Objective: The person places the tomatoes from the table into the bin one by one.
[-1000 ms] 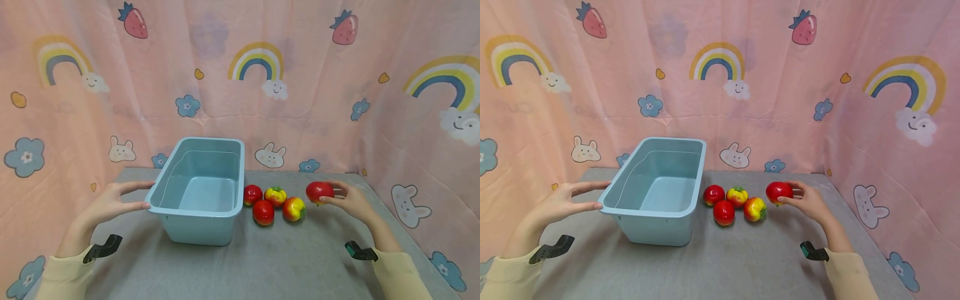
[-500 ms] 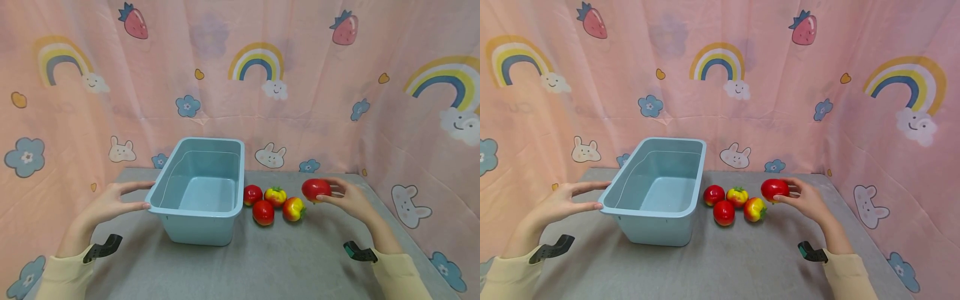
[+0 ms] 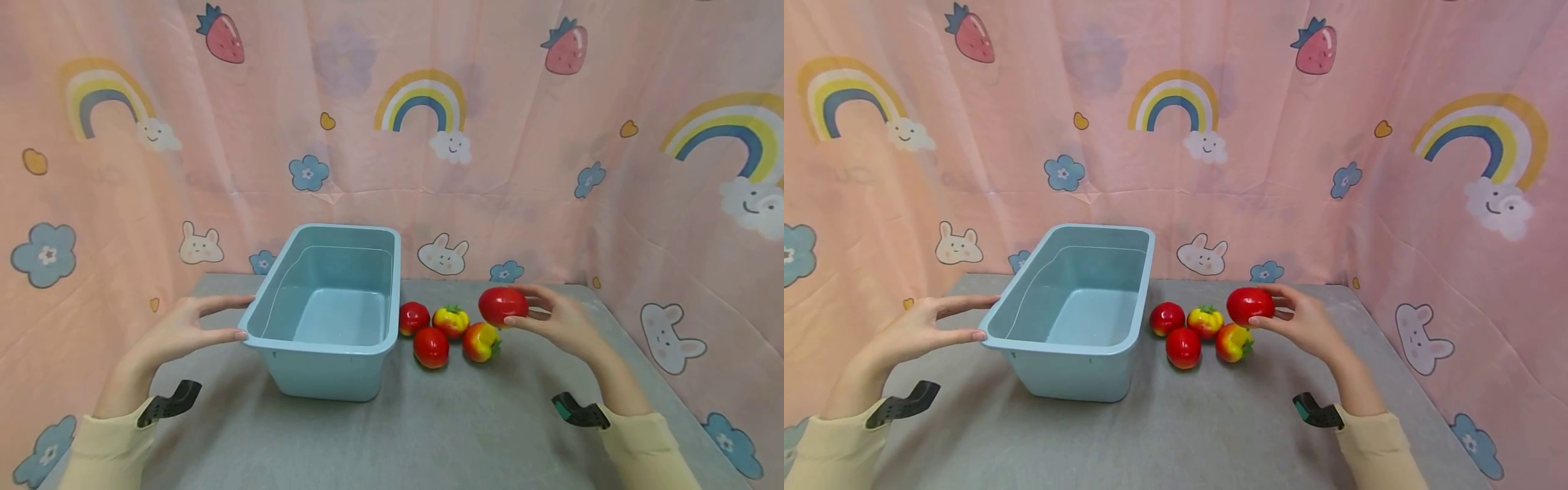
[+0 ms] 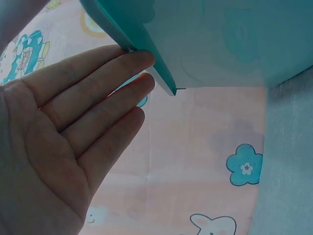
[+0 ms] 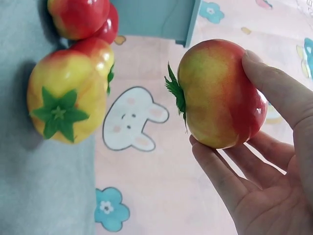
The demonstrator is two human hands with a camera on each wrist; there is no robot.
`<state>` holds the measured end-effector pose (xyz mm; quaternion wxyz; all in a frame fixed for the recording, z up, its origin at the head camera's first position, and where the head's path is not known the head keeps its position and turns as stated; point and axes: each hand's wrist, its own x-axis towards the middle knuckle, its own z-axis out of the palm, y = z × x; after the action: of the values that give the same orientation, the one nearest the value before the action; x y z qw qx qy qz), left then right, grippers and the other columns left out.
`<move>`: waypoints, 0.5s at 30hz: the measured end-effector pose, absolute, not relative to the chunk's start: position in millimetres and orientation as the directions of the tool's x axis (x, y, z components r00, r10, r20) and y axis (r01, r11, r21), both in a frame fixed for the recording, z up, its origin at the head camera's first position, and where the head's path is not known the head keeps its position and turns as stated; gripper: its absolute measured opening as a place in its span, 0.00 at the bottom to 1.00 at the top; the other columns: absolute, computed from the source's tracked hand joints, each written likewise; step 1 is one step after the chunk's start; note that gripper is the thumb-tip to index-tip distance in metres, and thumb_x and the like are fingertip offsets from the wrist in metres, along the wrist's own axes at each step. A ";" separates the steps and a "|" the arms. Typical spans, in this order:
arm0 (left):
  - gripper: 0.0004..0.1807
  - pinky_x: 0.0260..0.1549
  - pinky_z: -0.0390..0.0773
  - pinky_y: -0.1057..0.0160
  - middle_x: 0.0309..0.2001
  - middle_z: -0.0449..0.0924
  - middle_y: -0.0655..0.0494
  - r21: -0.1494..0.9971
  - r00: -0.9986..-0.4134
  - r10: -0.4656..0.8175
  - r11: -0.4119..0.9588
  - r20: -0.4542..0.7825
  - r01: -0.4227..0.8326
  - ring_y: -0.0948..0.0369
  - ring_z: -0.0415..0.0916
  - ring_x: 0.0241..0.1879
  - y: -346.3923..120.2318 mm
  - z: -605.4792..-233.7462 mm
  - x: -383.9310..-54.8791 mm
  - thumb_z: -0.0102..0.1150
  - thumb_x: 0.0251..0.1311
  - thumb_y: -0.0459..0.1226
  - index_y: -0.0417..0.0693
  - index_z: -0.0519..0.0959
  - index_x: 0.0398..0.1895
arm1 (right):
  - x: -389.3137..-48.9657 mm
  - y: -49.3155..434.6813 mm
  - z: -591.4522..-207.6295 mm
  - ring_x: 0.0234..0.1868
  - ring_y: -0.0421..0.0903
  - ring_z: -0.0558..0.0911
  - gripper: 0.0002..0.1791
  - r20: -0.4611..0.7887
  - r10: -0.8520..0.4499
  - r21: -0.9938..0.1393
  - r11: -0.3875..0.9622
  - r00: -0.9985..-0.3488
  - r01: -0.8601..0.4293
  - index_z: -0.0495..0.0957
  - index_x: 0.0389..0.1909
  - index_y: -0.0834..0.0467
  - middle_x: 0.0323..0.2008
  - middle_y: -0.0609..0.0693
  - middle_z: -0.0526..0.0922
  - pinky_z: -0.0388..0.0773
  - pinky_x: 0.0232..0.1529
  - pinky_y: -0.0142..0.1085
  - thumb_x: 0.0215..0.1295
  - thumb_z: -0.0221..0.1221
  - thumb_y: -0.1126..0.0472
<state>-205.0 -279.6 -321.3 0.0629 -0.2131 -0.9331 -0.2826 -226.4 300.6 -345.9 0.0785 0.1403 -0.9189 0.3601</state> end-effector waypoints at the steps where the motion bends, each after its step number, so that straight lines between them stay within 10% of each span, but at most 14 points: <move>1: 0.29 0.50 0.71 0.59 0.57 0.77 0.66 0.501 -0.902 0.362 0.750 0.236 0.432 0.80 0.66 0.57 -279.6 -321.1 -204.9 0.66 0.53 0.53 0.66 0.74 0.60 | -226.7 298.8 -345.2 0.54 0.62 0.78 0.36 0.248 -0.204 -0.641 0.698 -0.947 -0.318 0.68 0.62 0.58 0.57 0.61 0.75 0.81 0.42 0.46 0.56 0.67 0.47; 15: 0.29 0.52 0.71 0.53 0.57 0.77 0.66 0.515 -0.901 0.371 0.740 0.225 0.433 0.69 0.69 0.60 -279.4 -320.2 -206.0 0.66 0.53 0.53 0.66 0.74 0.60 | -227.7 276.2 -334.9 0.54 0.59 0.78 0.36 0.283 -0.251 -0.638 0.672 -0.926 -0.377 0.69 0.62 0.58 0.57 0.60 0.76 0.80 0.45 0.46 0.54 0.68 0.48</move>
<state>-206.0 -279.4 -320.2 0.0537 -0.2160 -0.9311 -0.2890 -227.7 276.2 -334.9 0.0860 0.1723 -0.9103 0.3665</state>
